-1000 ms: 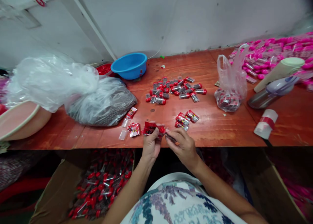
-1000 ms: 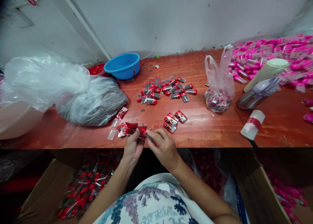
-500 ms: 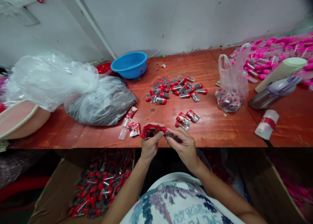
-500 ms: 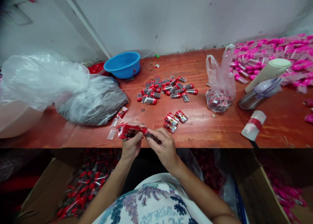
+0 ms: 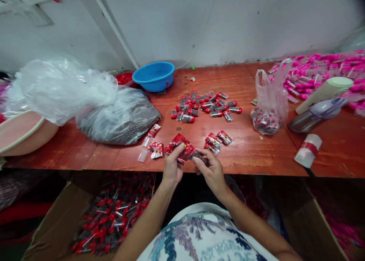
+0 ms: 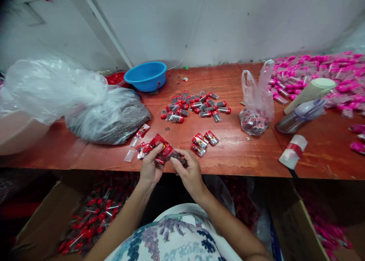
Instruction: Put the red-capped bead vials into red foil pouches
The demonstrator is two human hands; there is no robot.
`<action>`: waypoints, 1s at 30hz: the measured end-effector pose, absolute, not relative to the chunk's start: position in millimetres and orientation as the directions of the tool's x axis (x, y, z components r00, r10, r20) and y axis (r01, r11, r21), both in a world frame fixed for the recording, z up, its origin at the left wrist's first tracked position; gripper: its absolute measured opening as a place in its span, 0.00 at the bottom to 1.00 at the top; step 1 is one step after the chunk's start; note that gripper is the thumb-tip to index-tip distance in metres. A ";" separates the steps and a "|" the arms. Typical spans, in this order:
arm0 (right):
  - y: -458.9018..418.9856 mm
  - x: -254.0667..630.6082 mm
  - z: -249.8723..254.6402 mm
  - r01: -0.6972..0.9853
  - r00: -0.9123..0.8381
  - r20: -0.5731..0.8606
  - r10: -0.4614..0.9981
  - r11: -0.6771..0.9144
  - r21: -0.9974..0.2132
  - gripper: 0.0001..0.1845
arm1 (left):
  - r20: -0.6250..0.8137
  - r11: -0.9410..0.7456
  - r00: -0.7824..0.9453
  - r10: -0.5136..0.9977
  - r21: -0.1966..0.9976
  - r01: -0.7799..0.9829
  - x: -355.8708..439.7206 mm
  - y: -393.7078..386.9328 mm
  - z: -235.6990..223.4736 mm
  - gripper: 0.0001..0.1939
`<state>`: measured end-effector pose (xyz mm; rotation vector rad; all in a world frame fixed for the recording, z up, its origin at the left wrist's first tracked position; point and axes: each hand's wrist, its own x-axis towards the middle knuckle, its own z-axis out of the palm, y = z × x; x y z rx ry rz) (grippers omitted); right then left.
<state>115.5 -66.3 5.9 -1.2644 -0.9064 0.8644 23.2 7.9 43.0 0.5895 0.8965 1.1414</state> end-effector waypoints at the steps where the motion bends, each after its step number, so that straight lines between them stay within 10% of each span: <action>1: -66.0 116.0 5.1 -0.095 0.385 0.041 0.922 0.083 -0.992 0.17 | -0.292 0.324 0.144 0.946 0.799 -0.506 22.7 8.4 43.7 0.09; 19: -66.8 117.9 8.3 -0.195 0.402 0.008 0.916 0.093 -0.976 0.18 | -0.359 0.386 0.164 0.919 0.731 -0.563 18.8 4.5 43.7 0.14; 30: -67.7 120.8 2.8 0.185 0.484 0.296 0.824 0.235 -0.954 0.17 | -0.395 0.452 0.223 0.891 0.727 -0.517 15.3 4.4 39.7 0.10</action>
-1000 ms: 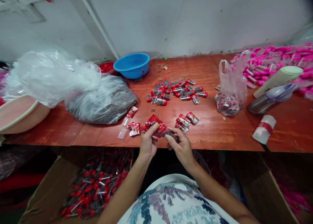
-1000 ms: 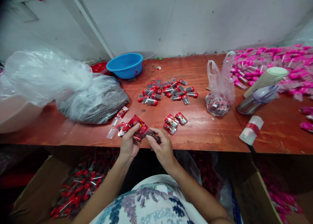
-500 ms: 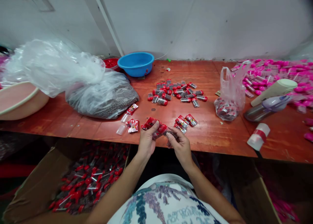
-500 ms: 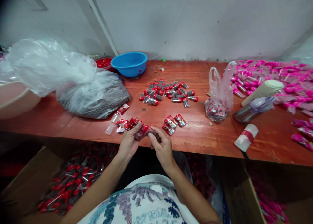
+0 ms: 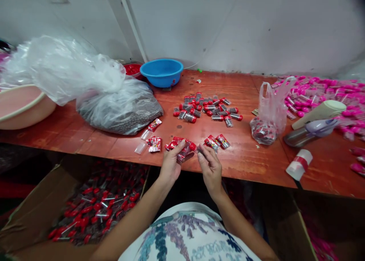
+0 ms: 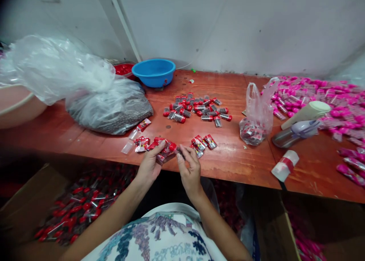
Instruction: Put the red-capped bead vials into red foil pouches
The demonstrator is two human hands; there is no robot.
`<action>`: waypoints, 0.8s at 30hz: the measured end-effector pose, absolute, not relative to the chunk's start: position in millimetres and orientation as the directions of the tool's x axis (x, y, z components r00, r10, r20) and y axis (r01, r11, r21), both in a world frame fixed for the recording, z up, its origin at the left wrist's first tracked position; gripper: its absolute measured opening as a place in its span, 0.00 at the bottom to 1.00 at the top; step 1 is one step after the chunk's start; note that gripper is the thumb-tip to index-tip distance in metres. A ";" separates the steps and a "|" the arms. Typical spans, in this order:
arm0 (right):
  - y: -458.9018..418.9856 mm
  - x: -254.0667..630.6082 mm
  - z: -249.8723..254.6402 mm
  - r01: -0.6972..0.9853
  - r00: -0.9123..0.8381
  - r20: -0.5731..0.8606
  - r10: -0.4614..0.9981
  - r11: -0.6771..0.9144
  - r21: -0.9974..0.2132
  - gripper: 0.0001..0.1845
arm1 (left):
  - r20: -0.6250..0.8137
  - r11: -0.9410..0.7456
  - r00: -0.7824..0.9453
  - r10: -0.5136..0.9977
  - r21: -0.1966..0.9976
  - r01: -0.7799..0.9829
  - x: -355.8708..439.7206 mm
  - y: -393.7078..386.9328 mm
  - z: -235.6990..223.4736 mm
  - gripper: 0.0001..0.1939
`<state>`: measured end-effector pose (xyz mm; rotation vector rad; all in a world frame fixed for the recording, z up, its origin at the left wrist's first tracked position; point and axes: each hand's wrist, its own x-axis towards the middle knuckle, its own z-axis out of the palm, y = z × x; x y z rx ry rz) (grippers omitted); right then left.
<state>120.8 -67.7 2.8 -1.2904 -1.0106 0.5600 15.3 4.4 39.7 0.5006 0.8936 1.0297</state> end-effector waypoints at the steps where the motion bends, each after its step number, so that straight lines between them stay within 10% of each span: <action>1: -67.8 121.4 3.1 0.215 0.469 0.320 0.823 0.245 -0.945 0.17 | -0.405 0.458 0.220 0.888 0.723 -0.517 15.7 4.1 40.0 0.10; 24: -70.1 123.0 -10.9 0.559 0.335 0.646 0.686 0.407 -0.722 0.29 | -0.272 0.294 0.125 0.954 0.773 -0.562 25.6 2.0 42.4 0.10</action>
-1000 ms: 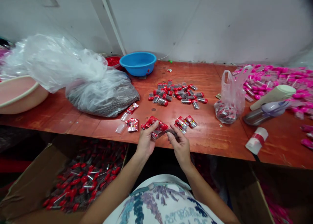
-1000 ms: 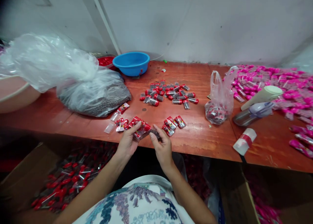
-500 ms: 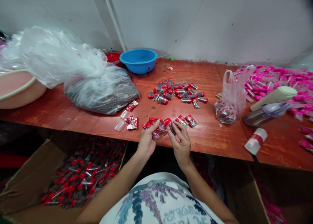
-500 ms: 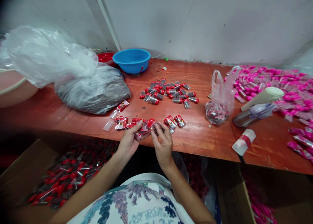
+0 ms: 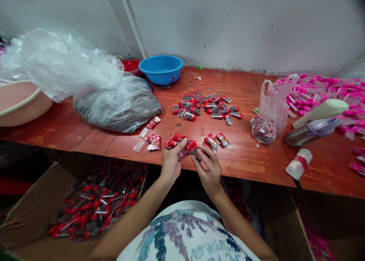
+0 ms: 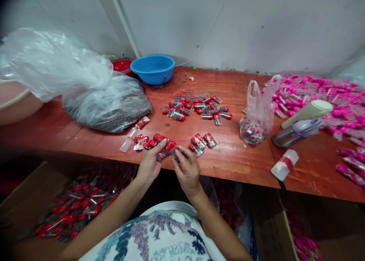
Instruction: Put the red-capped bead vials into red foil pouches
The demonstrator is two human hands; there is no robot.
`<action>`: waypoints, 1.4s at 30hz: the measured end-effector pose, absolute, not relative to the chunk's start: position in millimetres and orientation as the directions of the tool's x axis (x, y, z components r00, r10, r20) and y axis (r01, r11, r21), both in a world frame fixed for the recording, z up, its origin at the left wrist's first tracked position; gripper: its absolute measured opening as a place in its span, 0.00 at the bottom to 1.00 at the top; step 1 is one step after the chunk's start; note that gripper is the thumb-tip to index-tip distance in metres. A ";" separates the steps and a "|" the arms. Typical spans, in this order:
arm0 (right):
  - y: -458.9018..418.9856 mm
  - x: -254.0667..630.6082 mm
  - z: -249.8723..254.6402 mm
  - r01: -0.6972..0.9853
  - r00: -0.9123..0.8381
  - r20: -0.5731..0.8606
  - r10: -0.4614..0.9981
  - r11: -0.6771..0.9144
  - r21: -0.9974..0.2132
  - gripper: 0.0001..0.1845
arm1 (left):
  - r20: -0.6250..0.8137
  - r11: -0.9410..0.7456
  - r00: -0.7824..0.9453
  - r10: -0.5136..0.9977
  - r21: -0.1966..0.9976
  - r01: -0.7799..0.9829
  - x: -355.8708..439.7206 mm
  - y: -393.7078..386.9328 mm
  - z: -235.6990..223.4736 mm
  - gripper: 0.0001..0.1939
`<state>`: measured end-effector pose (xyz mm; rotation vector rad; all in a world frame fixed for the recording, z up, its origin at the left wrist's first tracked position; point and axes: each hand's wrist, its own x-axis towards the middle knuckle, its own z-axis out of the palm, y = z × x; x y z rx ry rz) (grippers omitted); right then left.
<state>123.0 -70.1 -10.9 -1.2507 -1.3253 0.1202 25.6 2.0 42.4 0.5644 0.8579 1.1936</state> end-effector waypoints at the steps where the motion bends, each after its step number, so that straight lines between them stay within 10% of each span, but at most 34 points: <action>1: -70.0 123.1 -11.8 0.566 0.327 0.655 0.681 0.415 -0.713 0.30 | -0.252 0.268 0.107 0.962 0.786 -0.557 26.0 2.0 42.3 0.09; 21: -70.9 129.3 -18.1 0.611 0.283 0.727 0.625 0.467 -0.639 0.20 | -0.226 0.336 0.323 0.919 0.877 -0.343 13.2 0.9 49.7 0.21; 33: -68.9 124.5 4.7 0.423 0.345 0.462 0.817 0.304 -0.854 0.26 | -0.229 0.339 0.307 0.924 0.863 -0.375 17.7 -0.2 39.3 0.12; 42: -69.7 141.5 21.2 0.347 0.233 0.263 0.936 0.173 -0.922 0.09 | -0.287 0.423 0.422 0.860 0.863 -0.277 -9.1 -6.8 37.8 0.16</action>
